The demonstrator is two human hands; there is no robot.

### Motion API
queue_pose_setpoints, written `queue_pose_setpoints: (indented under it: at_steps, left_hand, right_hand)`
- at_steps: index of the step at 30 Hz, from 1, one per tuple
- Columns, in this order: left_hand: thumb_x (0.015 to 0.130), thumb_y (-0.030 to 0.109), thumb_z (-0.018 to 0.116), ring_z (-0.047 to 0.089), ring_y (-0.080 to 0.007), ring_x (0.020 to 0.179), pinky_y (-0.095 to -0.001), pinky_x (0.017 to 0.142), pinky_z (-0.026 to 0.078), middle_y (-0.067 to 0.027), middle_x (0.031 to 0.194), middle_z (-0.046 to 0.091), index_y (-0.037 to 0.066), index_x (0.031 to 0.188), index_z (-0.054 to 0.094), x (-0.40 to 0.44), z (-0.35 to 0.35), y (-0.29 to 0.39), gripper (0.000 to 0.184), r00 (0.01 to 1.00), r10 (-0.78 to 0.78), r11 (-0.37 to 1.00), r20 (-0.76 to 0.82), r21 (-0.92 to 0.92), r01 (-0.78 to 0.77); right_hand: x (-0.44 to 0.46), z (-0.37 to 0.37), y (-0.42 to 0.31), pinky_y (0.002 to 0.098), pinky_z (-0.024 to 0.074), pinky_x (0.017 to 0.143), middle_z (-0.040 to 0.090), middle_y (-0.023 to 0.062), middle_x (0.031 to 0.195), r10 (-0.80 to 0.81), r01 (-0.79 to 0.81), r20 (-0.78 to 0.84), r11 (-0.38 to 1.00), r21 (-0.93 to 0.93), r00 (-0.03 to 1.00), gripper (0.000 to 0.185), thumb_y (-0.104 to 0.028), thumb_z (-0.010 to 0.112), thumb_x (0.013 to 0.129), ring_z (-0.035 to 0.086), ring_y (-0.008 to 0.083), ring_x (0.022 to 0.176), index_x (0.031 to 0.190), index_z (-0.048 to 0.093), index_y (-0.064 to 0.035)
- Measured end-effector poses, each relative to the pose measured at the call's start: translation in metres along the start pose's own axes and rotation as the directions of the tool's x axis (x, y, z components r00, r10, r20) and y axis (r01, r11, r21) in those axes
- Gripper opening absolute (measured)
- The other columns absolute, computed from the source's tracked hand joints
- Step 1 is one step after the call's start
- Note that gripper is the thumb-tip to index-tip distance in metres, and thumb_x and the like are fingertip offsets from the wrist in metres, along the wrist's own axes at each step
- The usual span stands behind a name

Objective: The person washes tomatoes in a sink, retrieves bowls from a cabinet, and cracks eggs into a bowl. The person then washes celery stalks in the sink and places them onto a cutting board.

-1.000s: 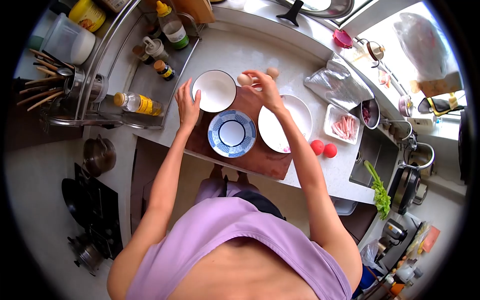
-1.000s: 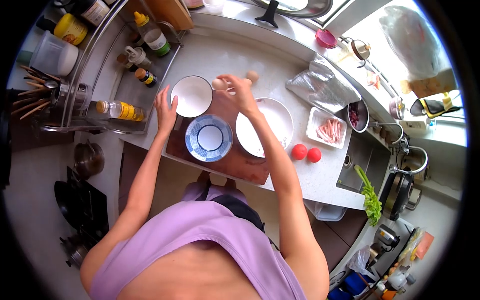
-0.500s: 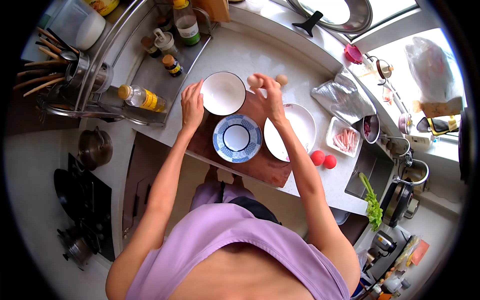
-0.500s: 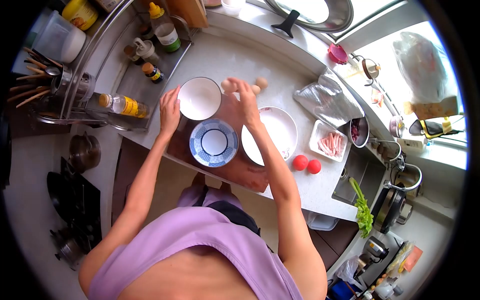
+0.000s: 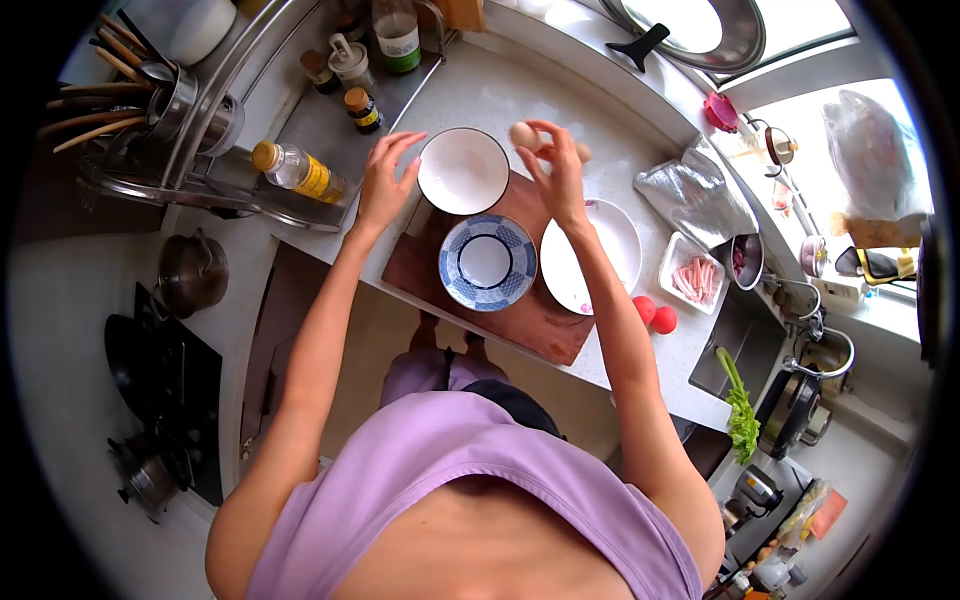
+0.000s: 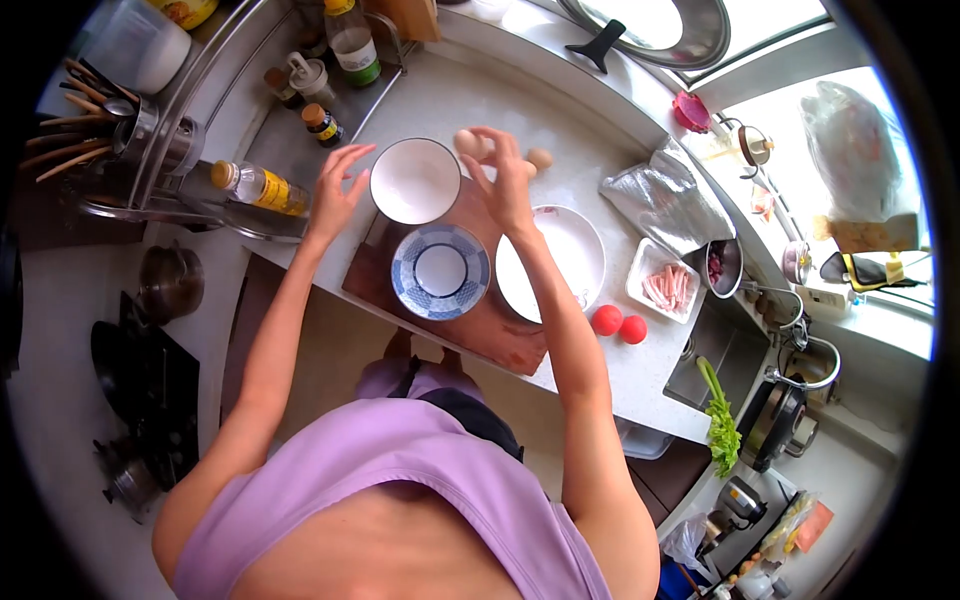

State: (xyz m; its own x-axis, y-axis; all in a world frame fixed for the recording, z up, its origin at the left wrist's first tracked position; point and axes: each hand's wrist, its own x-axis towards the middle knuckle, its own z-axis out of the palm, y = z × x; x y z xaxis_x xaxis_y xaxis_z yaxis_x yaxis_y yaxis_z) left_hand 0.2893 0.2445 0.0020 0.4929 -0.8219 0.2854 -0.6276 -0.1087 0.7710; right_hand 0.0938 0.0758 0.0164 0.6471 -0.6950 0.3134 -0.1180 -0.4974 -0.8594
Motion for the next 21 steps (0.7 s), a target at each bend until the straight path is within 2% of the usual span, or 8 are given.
queue_pose_setpoints:
  at_steps: [2,5,8,10,12,13,16,21]
  left_hand:
    - [0.082,0.008,0.058,0.052,-0.0264,0.107,-0.0347,0.084,0.045,-0.0108,0.118,0.054,0.011,0.121,0.057,-0.012,0.007,-0.021,0.039,0.999,0.053,0.991,0.001,0.121,-0.053]
    - [0.082,0.006,0.059,0.052,-0.028,0.107,-0.0356,0.085,0.045,-0.0114,0.118,0.054,0.008,0.123,0.054,-0.027,0.015,-0.028,0.042,0.993,-0.097,0.995,0.061,-0.031,0.099]
    - [0.081,0.006,0.059,0.053,-0.029,0.105,-0.0351,0.085,0.045,-0.0117,0.119,0.053,0.007,0.125,0.052,-0.026,0.016,-0.028,0.044,0.99,-0.11,0.989,0.085,-0.09,0.118]
    - [0.081,0.007,0.06,0.055,-0.0279,0.103,-0.034,0.082,0.046,-0.0115,0.121,0.052,0.009,0.126,0.052,-0.019,0.005,-0.01,0.046,0.997,0.073,0.983,-0.026,0.173,-0.067]
    - [0.081,0.008,0.061,0.056,-0.0246,0.102,-0.032,0.082,0.048,-0.0102,0.123,0.052,0.01,0.127,0.052,-0.004,-0.006,0.02,0.046,0.998,0.066,0.997,0.018,0.04,-0.066]
    - [0.081,0.009,0.062,0.057,-0.0212,0.102,-0.0301,0.082,0.049,-0.009,0.125,0.052,0.01,0.128,0.052,0.005,-0.011,0.035,0.047,0.996,0.067,0.993,0.054,-0.098,-0.062]
    - [0.081,0.01,0.063,0.056,-0.0185,0.102,-0.0285,0.083,0.048,-0.0071,0.126,0.051,0.012,0.127,0.053,0.021,-0.017,0.057,0.048,0.971,0.014,0.92,0.239,-0.383,0.081]
    - [0.084,0.009,0.062,0.059,-0.0142,0.099,-0.0277,0.083,0.05,-0.0094,0.118,0.057,0.003,0.124,0.055,0.028,-0.009,0.032,0.041,0.928,-0.018,0.869,0.371,-0.454,0.198]
  right_hand:
    - [-0.008,0.002,0.009,0.0332,0.0521,0.077,0.051,0.0155,0.116,-0.031,0.029,-0.058,0.999,-0.046,0.998,0.04,-0.001,0.066,0.078,0.062,0.0247,0.092,0.115,0.051,-0.0055]
    - [-0.024,0.014,0.036,0.0393,0.0466,0.087,0.053,0.0146,0.114,-0.092,0.112,0.109,0.975,-0.194,0.99,0.043,0.004,0.066,0.075,0.053,0.0318,0.108,0.113,0.05,-0.0049]
    - [-0.021,0.011,0.017,0.0396,0.0468,0.087,0.052,0.0151,0.115,-0.131,0.126,-0.007,0.965,-0.23,0.991,0.045,0.004,0.067,0.074,0.052,0.0339,0.108,0.114,0.05,-0.0049]
    - [-0.01,0.008,-0.006,0.0367,0.0476,0.086,0.055,0.0144,0.113,-0.204,0.174,-0.069,0.936,-0.305,0.977,0.04,-0.001,0.065,0.08,0.057,0.0296,0.104,0.116,0.049,-0.0032]
    - [0.001,0.012,-0.021,0.0309,0.0521,0.075,0.056,0.0156,0.112,0.202,-0.224,0.101,0.914,0.339,0.974,0.034,-0.014,0.061,0.088,0.064,0.0226,0.087,0.117,0.048,-0.0023]
    - [0.007,0.012,-0.027,0.0261,0.0501,0.073,0.061,0.015,0.102,0.219,-0.299,0.233,0.863,0.408,0.948,0.036,-0.023,0.056,0.092,0.064,0.0156,0.079,0.118,0.047,0.0001]
    - [0.017,0.022,-0.02,0.0217,0.0463,0.072,0.062,0.0103,0.098,0.22,-0.441,0.5,0.812,0.383,0.838,0.033,-0.026,0.052,0.095,0.059,0.0115,0.081,0.118,0.049,-0.0035]
    - [0.022,0.032,-0.019,0.0265,0.0497,0.072,0.065,0.015,0.096,0.167,-0.418,0.545,0.826,0.377,0.822,0.043,-0.031,0.061,0.089,0.064,0.015,0.08,0.117,0.051,-0.0007]
